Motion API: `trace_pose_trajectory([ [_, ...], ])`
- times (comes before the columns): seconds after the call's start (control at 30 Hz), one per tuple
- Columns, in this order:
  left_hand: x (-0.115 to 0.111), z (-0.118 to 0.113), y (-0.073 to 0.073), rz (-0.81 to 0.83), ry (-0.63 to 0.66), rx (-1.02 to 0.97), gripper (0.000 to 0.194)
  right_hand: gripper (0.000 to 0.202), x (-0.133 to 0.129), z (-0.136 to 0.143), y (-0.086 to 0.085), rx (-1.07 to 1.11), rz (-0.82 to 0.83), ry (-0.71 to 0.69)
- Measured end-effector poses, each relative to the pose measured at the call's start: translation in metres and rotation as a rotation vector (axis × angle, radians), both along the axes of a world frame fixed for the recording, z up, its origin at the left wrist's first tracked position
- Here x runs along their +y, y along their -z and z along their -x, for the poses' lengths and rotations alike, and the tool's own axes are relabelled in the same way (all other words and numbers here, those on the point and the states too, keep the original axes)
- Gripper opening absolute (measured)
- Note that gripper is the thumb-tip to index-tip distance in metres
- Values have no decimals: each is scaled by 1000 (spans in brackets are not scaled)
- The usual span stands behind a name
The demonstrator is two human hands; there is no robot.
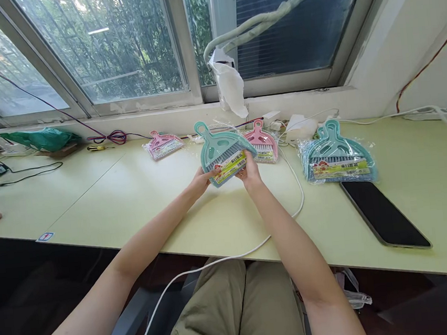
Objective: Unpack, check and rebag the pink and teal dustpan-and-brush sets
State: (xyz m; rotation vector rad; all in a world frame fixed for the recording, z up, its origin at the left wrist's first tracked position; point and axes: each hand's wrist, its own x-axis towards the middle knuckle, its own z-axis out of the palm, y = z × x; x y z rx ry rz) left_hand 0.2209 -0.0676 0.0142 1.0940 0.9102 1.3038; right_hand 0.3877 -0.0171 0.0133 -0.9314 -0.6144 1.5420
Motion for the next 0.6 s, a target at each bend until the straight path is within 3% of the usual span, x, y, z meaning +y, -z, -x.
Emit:
trace_pose_trajectory([
  [0.3, 1, 3, -4, 5, -43, -51, 54, 29, -9, 5, -10, 46, -124, -33],
  [0.47, 3, 8, -8, 43, -117, -100, 49, 18, -16, 7, -17, 80, -228, -160],
  [0.6, 4, 10, -7, 46, -100, -92, 50, 26, -16, 5, -16, 19, -308, -244],
])
